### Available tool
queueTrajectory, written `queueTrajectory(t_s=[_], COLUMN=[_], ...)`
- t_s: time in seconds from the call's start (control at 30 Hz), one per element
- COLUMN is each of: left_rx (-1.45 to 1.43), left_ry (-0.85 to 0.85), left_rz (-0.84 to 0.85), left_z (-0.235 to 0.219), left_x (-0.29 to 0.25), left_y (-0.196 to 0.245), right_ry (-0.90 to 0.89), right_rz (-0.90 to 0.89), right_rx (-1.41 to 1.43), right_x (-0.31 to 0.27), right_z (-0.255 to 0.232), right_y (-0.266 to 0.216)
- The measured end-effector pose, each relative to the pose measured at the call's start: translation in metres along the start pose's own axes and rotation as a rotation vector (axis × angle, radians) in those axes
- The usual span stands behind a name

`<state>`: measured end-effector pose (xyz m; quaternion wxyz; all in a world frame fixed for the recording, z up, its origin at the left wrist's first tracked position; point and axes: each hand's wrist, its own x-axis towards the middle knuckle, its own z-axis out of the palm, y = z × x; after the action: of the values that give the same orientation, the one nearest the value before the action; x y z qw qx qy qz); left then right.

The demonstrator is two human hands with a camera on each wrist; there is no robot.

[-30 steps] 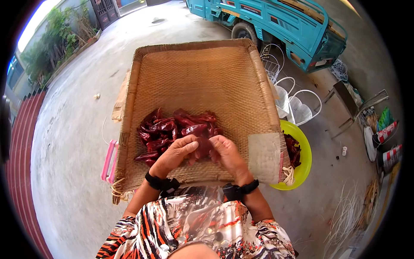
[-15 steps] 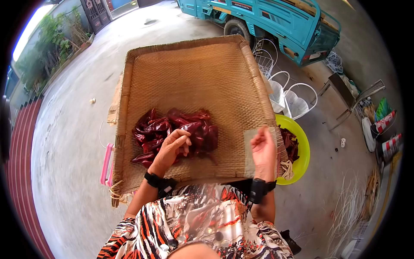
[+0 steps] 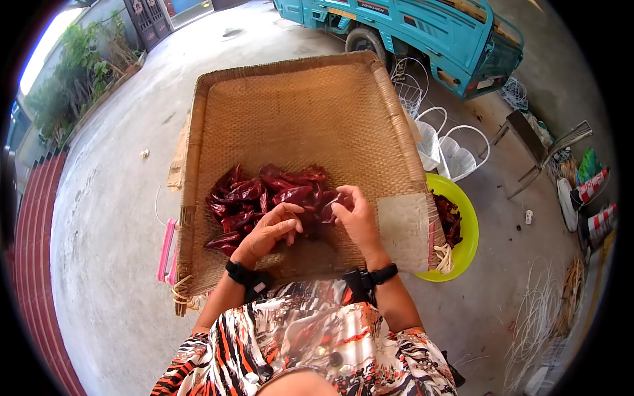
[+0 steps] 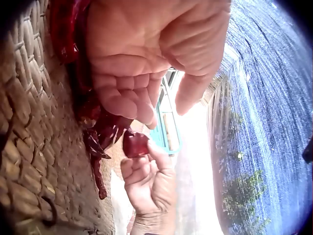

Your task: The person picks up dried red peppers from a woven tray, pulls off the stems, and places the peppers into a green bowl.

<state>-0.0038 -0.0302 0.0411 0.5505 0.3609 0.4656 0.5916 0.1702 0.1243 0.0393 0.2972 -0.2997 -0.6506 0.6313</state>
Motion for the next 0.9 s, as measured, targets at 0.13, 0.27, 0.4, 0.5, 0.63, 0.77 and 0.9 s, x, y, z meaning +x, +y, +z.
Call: queueTrajectory(t_s=[0.13,0.27,0.4,0.5,0.63,0.77,0.9], left_rx=[0.040,0.061,0.078,0.094,0.245,0.655,1.081], left_ry=[-0.016,-0.026,-0.041,-0.084,0.014,0.295,0.581], left_rz=[-0.029,-0.023,-0.060,-0.078,-0.019,0.261,0.345], left_z=[0.001,-0.002,-0.005,-0.004,0.015,-0.001,-0.007], left_x=[0.001,0.003,-0.001,-0.003,-0.004,0.005,0.007], left_y=[0.001,-0.004,0.000,0.004,0.021,0.014,0.023], right_ry=[-0.125,-0.222,-0.281,-0.323,-0.197,0.096,0.285], right_rz=[0.008,0.016,0.063,0.134,0.128,0.094,-0.019], right_rx=[0.249,0.305,0.299,0.294,0.346,0.600,1.079], right_x=[-0.011,-0.014,-0.016,-0.018,-0.019,-0.021,-0.017], right_z=[-0.001,0.010,0.012,0.008,-0.003,-0.039,-0.098], right_y=[-0.017,-0.010,-0.005,0.000,0.011,-0.004,0.009])
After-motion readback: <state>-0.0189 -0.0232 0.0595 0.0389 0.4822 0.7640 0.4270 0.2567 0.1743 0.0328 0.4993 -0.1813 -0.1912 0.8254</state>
